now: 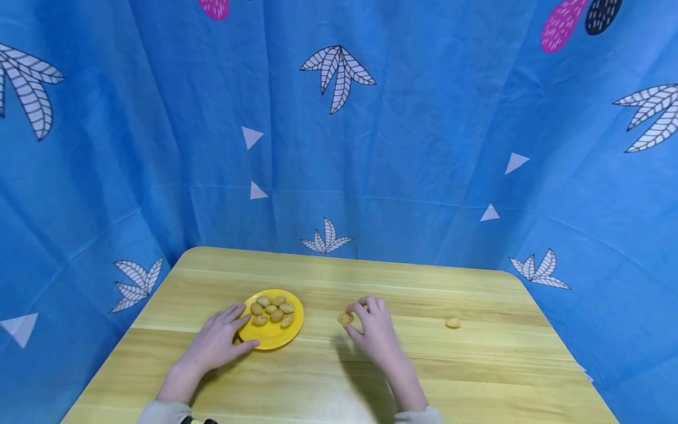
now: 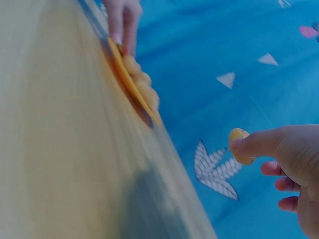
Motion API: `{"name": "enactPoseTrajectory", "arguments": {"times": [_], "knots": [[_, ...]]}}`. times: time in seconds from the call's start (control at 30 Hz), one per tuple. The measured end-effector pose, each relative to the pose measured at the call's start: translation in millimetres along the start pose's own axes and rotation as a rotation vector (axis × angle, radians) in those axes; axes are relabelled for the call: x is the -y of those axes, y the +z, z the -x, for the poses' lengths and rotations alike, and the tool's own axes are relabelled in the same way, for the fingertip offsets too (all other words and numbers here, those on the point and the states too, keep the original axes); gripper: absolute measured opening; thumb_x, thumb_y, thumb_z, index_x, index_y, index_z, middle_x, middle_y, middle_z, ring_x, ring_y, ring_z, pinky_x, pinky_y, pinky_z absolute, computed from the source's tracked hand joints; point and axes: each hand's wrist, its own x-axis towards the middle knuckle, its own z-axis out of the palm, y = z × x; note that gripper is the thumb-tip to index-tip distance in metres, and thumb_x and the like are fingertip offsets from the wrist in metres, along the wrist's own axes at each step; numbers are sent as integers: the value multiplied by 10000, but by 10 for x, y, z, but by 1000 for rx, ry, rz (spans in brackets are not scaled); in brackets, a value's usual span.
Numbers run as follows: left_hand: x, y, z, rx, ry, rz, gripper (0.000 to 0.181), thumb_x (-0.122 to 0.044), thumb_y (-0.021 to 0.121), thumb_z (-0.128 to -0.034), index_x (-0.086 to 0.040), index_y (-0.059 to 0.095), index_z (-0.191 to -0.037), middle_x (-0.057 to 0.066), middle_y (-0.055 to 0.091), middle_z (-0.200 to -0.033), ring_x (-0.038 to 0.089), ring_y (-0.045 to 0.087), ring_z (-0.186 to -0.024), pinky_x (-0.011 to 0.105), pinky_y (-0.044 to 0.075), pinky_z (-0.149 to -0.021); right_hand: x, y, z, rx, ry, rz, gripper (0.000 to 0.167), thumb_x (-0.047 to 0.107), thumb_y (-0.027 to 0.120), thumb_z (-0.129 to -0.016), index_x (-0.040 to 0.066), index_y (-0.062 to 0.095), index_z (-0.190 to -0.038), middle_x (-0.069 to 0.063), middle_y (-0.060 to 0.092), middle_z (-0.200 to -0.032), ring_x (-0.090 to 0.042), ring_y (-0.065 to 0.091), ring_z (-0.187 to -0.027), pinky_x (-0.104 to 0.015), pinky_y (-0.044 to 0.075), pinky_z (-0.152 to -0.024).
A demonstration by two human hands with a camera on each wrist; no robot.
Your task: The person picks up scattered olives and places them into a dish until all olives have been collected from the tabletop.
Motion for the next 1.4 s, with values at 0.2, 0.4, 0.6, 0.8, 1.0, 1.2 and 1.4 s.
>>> {"name": "enactPoseTrajectory", "arguments": {"times": [0.2, 0.4, 0.6, 0.8, 1.0, 1.2, 1.4], "knots": [[13, 21, -14, -2, 6, -7, 753, -607, 635, -848, -9, 606, -1304, 211, 458, -1481, 414, 389, -1396, 624, 328, -1112, 185, 118, 1, 70, -48, -7, 269, 259, 812, -783, 186, 656, -989, -8, 564, -1038, -184, 464, -927, -350, 418, -801], [20, 14, -14, 1, 7, -15, 752, -609, 629, -850, -7, 609, -1300, 214, 463, -1477, 417, 393, -1392, 622, 334, -1108, 319, 228, -15, 105, -106, 29, 271, 288, 801, -790, 194, 645, -989, -8, 561, -1049, -180, 471, -951, -342, 423, -802], [16, 13, -15, -3, 9, -7, 730, -575, 651, -851, -2, 607, -1300, 217, 460, -1478, 419, 391, -1393, 627, 332, -1107, 436, 335, -53, 134, -137, 21, 246, 295, 784, -808, 196, 646, -987, 2, 550, -1043, -163, 454, -954, -320, 415, -827], [18, 14, -5, -21, 17, -15, 718, -560, 663, -847, 2, 612, -1292, 218, 467, -1472, 414, 400, -1390, 622, 340, -1106, 586, 452, -117, 169, -159, -5, 229, 323, 765, -828, 198, 652, -982, 13, 544, -1037, -160, 453, -956, -295, 409, -839], [18, 21, -2, -28, 22, -9, 717, -563, 661, -848, 1, 616, -1287, 219, 465, -1472, 418, 401, -1389, 628, 338, -1105, 699, 589, -186, 187, -160, 22, 245, 351, 759, -830, 203, 667, -1002, 20, 562, -1054, -146, 459, -972, -285, 421, -845], [21, 27, -4, -19, 19, -6, 726, -580, 652, -848, -4, 618, -1287, 215, 466, -1473, 416, 402, -1389, 628, 338, -1104, 761, 684, -243, 200, -123, 27, 239, 364, 756, -828, 209, 678, -992, 12, 580, -1073, -146, 464, -973, -284, 434, -859], [28, 40, -9, -33, 17, -3, 712, -558, 673, -841, -1, 621, -1283, 221, 475, -1464, 418, 408, -1384, 630, 344, -1097, 814, 773, -299, 194, -96, 46, 244, 374, 756, -829, 199, 689, -986, 6, 589, -1076, -153, 473, -982, -292, 438, -868]]}}
